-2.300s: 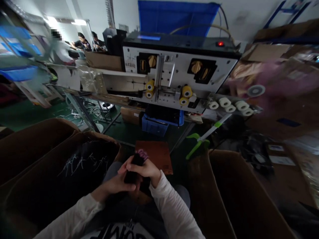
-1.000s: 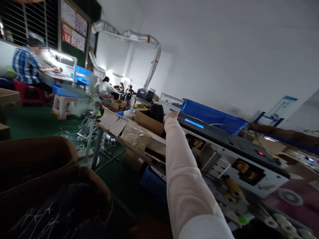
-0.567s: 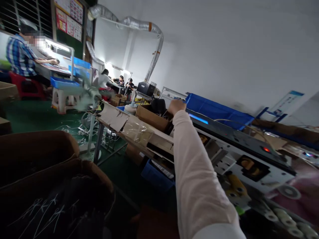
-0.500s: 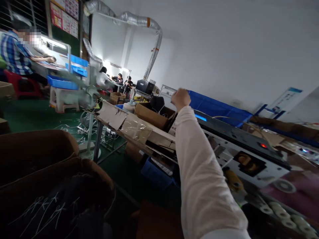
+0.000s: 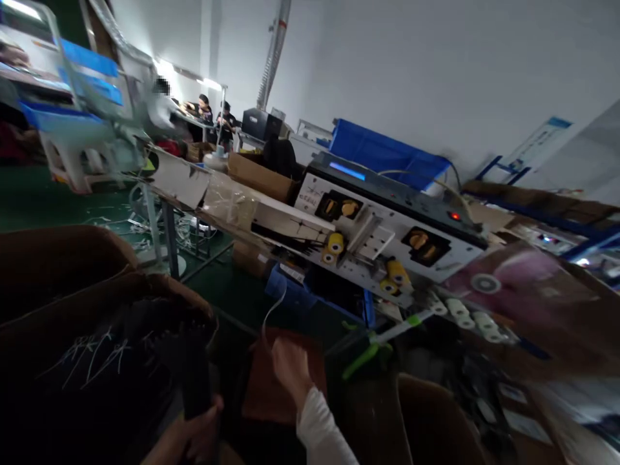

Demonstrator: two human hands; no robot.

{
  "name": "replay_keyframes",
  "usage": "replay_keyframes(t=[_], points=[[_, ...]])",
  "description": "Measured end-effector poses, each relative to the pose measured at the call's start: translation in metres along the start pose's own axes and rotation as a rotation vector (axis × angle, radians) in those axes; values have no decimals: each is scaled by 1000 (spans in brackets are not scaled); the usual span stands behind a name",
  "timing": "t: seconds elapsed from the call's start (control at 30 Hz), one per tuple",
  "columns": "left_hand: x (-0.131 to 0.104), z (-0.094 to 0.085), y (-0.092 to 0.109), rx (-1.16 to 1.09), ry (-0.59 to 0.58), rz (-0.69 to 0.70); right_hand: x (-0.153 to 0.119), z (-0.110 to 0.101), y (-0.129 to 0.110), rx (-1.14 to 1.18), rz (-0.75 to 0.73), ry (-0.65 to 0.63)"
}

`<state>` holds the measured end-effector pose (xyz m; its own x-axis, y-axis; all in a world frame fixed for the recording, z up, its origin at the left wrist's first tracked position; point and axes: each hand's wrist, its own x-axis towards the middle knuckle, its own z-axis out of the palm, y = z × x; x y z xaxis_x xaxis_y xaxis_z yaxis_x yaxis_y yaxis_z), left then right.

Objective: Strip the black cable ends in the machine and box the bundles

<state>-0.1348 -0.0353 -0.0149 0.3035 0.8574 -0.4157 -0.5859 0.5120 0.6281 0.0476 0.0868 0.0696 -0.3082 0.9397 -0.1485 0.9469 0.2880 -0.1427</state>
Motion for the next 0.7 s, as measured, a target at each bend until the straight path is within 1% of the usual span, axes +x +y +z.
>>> replay_keyframes(t=[0.03, 0.07, 0.1, 0.13, 0.17, 0.2, 0.23, 0.3, 0.33, 0.43, 0.5, 0.57, 0.6, 0.63, 0.7], points=[[1, 6, -5, 7, -19, 14, -11, 31, 6, 1, 10, -126], [1, 12, -10, 24, -33, 13, -24, 56, 10, 15, -4, -246], [2, 19, -14, 51, -45, -6, -38, 74, 14, 72, -46, -310], [3, 26, -18, 76, -57, -31, -53, 86, 17, 163, -93, -322], [6, 33, -22, 96, -70, -61, -68, 92, 21, 270, -132, -302], [9, 39, -27, 111, -88, -91, -80, 93, 26, 388, -158, -246], [13, 45, -31, 128, -109, -116, -91, 91, 32, 495, -160, -163], [22, 55, -41, 176, -158, -178, -106, 81, 47, 654, -112, 0], [26, 59, -46, 207, -187, -220, -113, 76, 55, 725, -72, 54], [38, 68, -59, 304, -244, -338, -134, 61, 77, 1019, 50, 125], [44, 73, -66, 355, -239, -379, -147, 50, 87, 1255, 92, 188], [49, 75, -73, 413, -217, -401, -157, 39, 90, 1411, 77, 263], [51, 76, -77, 449, -209, -411, -158, 34, 88, 1441, 52, 280], [53, 78, -80, 489, -201, -417, -157, 30, 83, 1439, 16, 272], [55, 80, -86, 576, -169, -397, -150, 26, 64, 1340, -90, 200]])
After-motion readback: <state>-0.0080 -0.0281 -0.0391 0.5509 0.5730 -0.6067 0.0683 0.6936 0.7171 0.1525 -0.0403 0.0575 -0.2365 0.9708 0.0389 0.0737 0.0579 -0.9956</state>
